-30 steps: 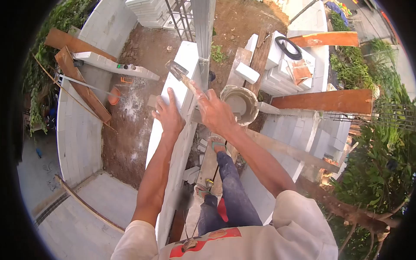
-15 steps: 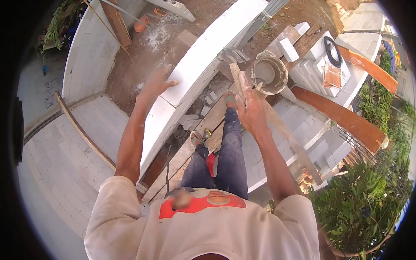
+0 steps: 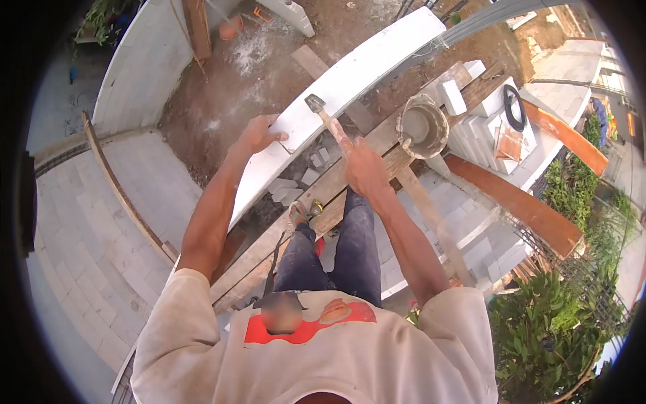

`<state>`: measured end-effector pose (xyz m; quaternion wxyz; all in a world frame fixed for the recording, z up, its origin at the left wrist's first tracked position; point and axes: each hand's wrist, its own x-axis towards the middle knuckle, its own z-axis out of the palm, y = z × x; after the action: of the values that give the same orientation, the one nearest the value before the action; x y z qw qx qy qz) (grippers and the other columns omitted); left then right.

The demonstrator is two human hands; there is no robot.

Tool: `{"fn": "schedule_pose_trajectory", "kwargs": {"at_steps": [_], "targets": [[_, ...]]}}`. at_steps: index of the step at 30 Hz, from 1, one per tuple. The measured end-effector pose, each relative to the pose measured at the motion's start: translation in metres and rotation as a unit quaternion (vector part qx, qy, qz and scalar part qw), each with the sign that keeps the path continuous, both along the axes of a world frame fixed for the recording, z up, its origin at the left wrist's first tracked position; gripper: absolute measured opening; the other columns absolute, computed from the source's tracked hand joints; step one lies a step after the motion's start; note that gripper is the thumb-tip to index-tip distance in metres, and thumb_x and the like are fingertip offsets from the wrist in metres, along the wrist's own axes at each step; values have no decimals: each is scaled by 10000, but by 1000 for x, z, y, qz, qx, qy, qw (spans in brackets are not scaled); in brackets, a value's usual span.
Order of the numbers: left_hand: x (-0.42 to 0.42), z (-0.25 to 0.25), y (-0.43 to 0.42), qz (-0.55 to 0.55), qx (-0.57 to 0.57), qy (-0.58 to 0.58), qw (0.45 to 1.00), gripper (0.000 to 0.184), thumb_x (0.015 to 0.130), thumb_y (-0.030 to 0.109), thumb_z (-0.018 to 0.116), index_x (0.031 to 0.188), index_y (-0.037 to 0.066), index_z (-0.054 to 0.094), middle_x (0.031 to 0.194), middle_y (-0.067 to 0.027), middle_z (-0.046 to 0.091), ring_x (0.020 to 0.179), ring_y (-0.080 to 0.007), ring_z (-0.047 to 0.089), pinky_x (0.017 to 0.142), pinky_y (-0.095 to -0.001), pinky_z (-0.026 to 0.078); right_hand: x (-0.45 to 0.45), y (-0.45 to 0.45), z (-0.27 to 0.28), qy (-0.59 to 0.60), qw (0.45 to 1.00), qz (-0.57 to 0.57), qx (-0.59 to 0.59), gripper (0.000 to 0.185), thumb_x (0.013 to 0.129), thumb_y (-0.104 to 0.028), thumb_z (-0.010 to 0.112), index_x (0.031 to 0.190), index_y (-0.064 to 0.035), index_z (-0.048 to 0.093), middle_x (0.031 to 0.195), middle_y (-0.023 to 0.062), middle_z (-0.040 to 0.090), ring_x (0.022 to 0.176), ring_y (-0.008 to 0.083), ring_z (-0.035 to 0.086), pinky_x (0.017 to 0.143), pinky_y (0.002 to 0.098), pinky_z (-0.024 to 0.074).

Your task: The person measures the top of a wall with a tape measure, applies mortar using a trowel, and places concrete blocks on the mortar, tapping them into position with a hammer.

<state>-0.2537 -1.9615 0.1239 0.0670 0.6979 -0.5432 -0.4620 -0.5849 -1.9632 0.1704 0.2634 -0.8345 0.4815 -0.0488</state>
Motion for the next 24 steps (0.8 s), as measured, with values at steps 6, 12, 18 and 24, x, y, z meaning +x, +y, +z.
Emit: {"fn": "schedule_pose_trajectory", "kwargs": {"at_steps": [6, 12, 18, 24], "targets": [[1, -6, 4, 11, 10, 14, 1000, 556, 808, 211, 889, 1333, 98, 742, 1161, -217, 786, 1106, -365, 755, 990, -453, 559, -4, 13, 15, -173, 983, -52, 6, 792, 972, -77, 601, 1688, -280, 329, 1148, 216, 639, 905, 457, 731, 734, 539, 614], [3, -10, -18, -91, 37, -12, 995, 584, 803, 204, 894, 1350, 76, 733, 1189, -217, 785, 1120, -350, 754, 1012, -435, 556, -26, -3, 16, 44, 997, 0, 60, 845, 983, -93, 649, 1716, -268, 266, 1059, 198, 618, 767, 400, 711, 643, 504, 604], [-73, 9, -117, -24, -25, 73, 997, 776, 817, 202, 891, 1520, 59, 597, 1322, -205, 746, 1217, -316, 717, 1072, -403, 528, -30, -54, 59, -223, 965, -76, -115, 835, 963, -77, 667, 1701, -266, 325, 1044, 184, 604, 703, 381, 677, 612, 472, 603], [-116, -6, -184, -74, -68, 69, 993, 867, 794, 168, 902, 1555, 17, 516, 1373, -222, 707, 1256, -329, 688, 1109, -404, 510, -31, -113, 47, -270, 935, -149, -175, 852, 957, -62, 649, 1706, -291, 315, 1050, 215, 612, 710, 398, 692, 609, 469, 610]]}}
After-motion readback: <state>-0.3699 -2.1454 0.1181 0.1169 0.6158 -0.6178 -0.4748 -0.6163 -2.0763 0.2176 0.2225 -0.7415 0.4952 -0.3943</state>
